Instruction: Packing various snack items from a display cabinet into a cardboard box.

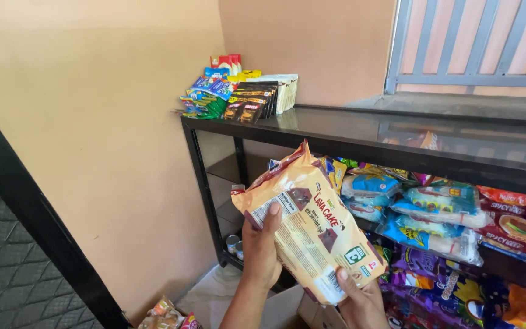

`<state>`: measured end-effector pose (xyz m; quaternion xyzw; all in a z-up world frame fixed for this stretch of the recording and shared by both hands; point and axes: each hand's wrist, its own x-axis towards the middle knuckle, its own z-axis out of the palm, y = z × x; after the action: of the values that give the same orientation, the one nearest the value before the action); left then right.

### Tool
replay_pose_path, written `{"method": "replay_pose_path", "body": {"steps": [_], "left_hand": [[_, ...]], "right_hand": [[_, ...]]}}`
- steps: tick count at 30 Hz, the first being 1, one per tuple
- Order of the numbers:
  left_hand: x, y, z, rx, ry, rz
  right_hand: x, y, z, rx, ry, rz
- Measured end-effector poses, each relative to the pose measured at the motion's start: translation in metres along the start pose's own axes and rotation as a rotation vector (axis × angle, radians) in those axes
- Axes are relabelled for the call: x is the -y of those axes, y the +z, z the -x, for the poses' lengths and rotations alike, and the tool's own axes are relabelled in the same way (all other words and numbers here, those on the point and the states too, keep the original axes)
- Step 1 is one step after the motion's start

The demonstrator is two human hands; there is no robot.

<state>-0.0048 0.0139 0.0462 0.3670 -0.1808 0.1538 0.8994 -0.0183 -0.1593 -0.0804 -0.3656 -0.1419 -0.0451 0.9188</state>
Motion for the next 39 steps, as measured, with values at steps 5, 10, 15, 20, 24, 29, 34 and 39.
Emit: {"method": "replay_pose_path", "body": {"steps": [5, 10, 15, 20, 24, 29, 34, 39], "left_hand": [[0.002, 0.001, -0.006, 0.024, -0.027, -0.034], [0.013, -0.006, -0.016, -0.085, 0.201, -0.481], [-0.027, 0.009, -0.009, 0.248, -0.134, 0.393], [-0.025, 0.001, -0.017, 0.108, -0.114, 0.147], [-0.014, -0.002, -0.017, -0.024, -0.056, 0.121], [0.021, -0.014, -0.008, -0.160, 0.009, 0.119], [0.086, -0.069, 0.011, -0.206, -0.041, 0.009], [0.156, -0.130, 0.075, -0.263, -0.360, -0.106]], "right_hand": [[0.006, 0.009, 0.006, -0.009, -0.109, 0.075], [0.007, 0.003, 0.007, -0.274, -0.460, 0.601], [0.026, -0.003, -0.011, 0.028, -1.851, 1.396], [0.009, -0.014, 0.000, 0.056, -1.657, 1.574], [0.033, 0.040, 0.020, -0.290, -1.041, 1.217], [-0.022, -0.069, 0.019, -0.281, -0.042, 0.180], [-0.009, -0.098, 0.043, -0.472, 0.226, -0.061], [0.029, -0.120, 0.064, -0.570, 0.440, 0.014]]}}
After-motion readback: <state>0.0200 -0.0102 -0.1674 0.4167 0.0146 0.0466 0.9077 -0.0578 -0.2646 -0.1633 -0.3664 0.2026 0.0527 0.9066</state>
